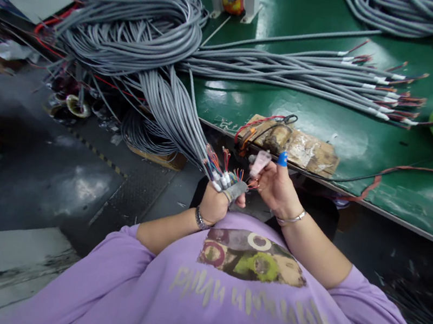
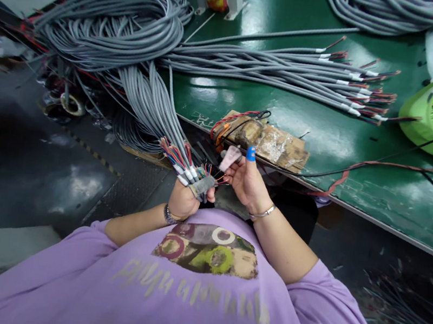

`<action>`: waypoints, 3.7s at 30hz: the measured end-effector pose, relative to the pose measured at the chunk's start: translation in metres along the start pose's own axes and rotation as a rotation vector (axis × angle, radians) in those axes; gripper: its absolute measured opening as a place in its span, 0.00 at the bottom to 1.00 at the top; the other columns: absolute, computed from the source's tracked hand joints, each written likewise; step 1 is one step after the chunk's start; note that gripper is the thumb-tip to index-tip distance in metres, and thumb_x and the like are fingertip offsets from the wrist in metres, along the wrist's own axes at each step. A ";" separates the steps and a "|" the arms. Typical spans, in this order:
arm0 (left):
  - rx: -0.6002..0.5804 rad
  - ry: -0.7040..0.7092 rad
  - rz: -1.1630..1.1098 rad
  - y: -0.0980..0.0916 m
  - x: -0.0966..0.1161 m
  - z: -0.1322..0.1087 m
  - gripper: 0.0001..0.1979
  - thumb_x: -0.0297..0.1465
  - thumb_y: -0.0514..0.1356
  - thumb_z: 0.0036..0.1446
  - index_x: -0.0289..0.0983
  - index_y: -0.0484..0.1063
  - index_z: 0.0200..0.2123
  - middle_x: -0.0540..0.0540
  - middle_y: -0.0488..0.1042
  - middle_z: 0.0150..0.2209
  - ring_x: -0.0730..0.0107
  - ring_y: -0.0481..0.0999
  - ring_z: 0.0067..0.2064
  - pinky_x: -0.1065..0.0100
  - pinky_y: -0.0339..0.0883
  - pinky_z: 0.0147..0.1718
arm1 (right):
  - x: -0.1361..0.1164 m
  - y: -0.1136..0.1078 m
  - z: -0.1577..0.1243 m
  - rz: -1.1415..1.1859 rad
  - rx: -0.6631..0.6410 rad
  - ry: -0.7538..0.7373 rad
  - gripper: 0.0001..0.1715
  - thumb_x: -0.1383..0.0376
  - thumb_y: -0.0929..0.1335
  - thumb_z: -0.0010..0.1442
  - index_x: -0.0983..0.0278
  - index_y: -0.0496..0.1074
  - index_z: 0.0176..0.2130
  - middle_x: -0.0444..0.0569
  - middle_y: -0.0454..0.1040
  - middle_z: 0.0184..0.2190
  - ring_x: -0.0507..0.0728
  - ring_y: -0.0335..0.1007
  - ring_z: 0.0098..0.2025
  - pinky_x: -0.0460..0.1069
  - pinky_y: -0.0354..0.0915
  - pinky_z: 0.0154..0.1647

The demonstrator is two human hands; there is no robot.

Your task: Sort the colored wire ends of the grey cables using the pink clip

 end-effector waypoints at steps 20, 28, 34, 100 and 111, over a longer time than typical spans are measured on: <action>0.100 -0.009 -0.024 0.005 -0.002 0.007 0.17 0.44 0.68 0.48 0.36 0.72 0.26 0.52 0.73 0.19 0.76 0.71 0.19 0.73 0.71 0.20 | -0.001 0.010 0.007 0.071 0.096 -0.073 0.28 0.41 0.74 0.48 0.63 0.73 0.29 0.44 0.75 0.25 0.49 0.64 0.24 0.45 0.63 0.26; 0.071 0.029 0.014 0.002 -0.002 0.005 0.18 0.46 0.67 0.49 0.36 0.71 0.24 0.52 0.72 0.18 0.75 0.71 0.18 0.72 0.71 0.21 | 0.005 0.003 0.003 0.068 0.026 -0.021 0.33 0.36 0.72 0.46 0.62 0.73 0.31 0.45 0.76 0.28 0.50 0.67 0.27 0.46 0.65 0.28; 0.007 0.043 0.015 -0.007 -0.005 0.000 0.18 0.44 0.68 0.50 0.35 0.73 0.24 0.51 0.73 0.19 0.75 0.72 0.19 0.72 0.71 0.21 | 0.006 -0.009 -0.009 -0.057 -0.238 0.206 0.34 0.39 0.77 0.36 0.64 0.74 0.31 0.45 0.75 0.26 0.51 0.70 0.26 0.49 0.73 0.28; 0.022 -0.034 -0.062 0.000 -0.002 0.010 0.14 0.40 0.69 0.44 0.35 0.73 0.24 0.52 0.72 0.18 0.76 0.70 0.17 0.72 0.70 0.19 | 0.005 0.009 0.014 0.090 0.039 -0.140 0.35 0.34 0.71 0.46 0.63 0.73 0.29 0.43 0.72 0.22 0.50 0.64 0.23 0.45 0.59 0.22; 0.007 -0.027 -0.048 -0.002 -0.006 0.012 0.14 0.40 0.68 0.45 0.35 0.73 0.24 0.51 0.72 0.17 0.75 0.70 0.17 0.72 0.68 0.18 | 0.006 0.008 0.016 0.066 0.106 -0.188 0.35 0.34 0.71 0.44 0.62 0.73 0.30 0.44 0.74 0.25 0.51 0.67 0.27 0.46 0.62 0.26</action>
Point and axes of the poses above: each hand's wrist, its own z-axis towards the middle knuckle, its own y-axis out of the palm, x = y × z, the point moved 3 cm from there along z, towards the middle knuckle
